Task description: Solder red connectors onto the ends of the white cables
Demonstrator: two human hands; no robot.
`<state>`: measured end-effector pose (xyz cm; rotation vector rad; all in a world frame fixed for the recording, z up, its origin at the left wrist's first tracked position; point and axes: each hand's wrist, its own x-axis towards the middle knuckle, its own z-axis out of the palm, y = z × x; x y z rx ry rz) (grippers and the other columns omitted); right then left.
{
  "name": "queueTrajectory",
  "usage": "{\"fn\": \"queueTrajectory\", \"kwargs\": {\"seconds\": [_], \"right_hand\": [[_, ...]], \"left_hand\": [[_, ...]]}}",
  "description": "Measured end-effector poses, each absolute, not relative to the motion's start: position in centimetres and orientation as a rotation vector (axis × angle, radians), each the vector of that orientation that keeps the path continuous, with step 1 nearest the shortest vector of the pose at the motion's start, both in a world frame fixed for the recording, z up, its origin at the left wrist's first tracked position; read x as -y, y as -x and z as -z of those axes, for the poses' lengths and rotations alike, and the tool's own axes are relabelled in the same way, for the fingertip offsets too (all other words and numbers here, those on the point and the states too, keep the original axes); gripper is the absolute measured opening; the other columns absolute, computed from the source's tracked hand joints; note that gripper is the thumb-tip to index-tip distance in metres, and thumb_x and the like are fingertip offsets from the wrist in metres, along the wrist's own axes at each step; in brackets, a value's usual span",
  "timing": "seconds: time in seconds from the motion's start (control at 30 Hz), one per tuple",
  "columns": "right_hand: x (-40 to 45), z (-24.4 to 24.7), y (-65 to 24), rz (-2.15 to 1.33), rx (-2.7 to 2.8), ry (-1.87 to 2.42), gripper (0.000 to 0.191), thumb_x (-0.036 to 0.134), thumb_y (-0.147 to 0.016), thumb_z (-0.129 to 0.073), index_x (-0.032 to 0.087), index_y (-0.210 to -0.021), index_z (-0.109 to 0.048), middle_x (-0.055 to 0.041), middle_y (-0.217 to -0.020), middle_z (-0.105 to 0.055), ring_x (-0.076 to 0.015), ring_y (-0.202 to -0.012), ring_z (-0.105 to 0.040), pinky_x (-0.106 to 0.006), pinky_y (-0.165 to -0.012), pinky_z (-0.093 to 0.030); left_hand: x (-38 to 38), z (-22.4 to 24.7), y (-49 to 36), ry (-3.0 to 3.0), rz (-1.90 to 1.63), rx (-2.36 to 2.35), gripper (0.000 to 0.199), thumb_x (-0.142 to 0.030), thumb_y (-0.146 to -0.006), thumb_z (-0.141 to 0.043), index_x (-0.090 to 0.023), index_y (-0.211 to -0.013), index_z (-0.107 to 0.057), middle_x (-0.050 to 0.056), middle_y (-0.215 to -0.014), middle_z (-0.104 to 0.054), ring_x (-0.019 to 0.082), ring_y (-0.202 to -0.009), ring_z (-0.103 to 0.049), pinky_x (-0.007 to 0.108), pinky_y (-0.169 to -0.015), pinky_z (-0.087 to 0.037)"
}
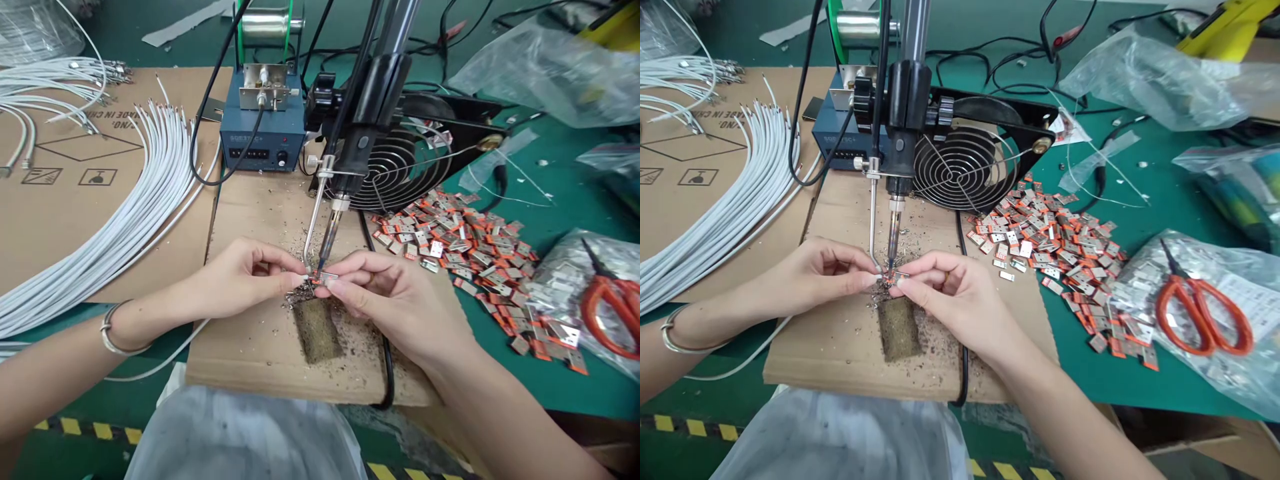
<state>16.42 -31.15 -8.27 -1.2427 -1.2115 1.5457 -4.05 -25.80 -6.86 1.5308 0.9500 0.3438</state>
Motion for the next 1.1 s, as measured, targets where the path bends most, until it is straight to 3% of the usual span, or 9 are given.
{"fn": "queueTrajectory", "kwargs": {"seconds": [0.43, 1.1], "right_hand": [[31.2, 8.43, -16.38, -1.437, 1.292, 1.308, 0.03, 0.049, -0.075, -0.079, 0.022, -0.083, -0.071, -0.005, -0.075, -0.072, -0.0143, -0.058, -0.063, -0.023, -0.045, -0.045], [31.21, 8.35, -16.46, -1.538, 1.219, 1.212, 0.024, 0.043, -0.075, -0.081, 0.023, -0.083, -0.071, -0.0038, -0.074, -0.073, -0.0137, -0.063, -0.067, -0.021, -0.055, -0.052]], "left_hand": [[25.61, 6.98, 3.95, -1.548, -0.358, -0.964, 0.029, -0.038, -0.076, -0.072, -0.014, -0.09, -0.077, 0.006, -0.078, -0.074, 0.016, -0.073, -0.063, 0.028, -0.068, -0.052], [25.69, 6.85, 4.08, -1.519, -0.364, -0.928, 0.029, -0.041, -0.074, -0.073, -0.015, -0.087, -0.078, 0.006, -0.08, -0.075, 0.016, -0.075, -0.064, 0.027, -0.069, -0.052]]}}
